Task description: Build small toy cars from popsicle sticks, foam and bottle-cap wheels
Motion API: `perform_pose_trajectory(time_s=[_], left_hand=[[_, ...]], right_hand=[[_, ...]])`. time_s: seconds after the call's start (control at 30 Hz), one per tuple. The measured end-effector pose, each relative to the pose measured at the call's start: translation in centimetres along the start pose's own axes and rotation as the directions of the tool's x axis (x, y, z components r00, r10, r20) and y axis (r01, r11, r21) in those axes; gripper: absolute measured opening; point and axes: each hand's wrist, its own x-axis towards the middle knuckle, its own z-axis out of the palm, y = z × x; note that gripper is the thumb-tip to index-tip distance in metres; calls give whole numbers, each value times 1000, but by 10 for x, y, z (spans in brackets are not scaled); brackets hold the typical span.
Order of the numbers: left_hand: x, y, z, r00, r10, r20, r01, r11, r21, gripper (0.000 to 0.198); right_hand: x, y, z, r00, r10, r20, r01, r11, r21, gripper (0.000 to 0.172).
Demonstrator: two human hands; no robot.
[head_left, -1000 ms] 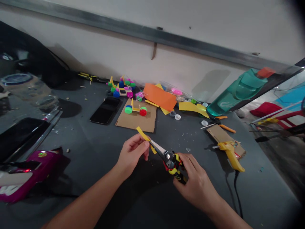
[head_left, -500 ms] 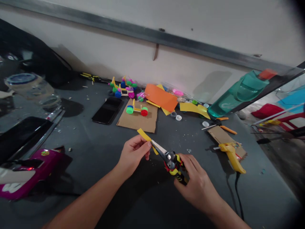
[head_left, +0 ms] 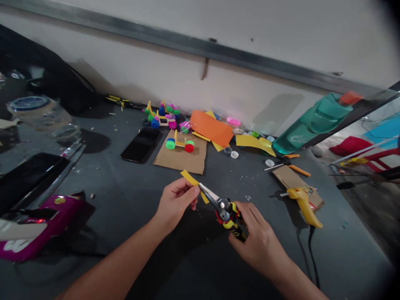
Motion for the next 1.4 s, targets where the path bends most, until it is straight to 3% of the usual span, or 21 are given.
perform_pose_trajectory(time_s=[1.0,1.23,1.4], left_hand=[[-2,7,3,995,-50,85,48,999,24,16],[3,9,-3,996,59,-65,-55,997,51,14],[3,7,0,997,43,-60,-42,999,17,15]], right_hand=[[0,2,2,1000,-11,-8,11,1000,-21,51],[-1,2,2,1000,-9,-6,9,999,-33,51],[-1,3,2,1000,-4,2,4,999,-35,52]])
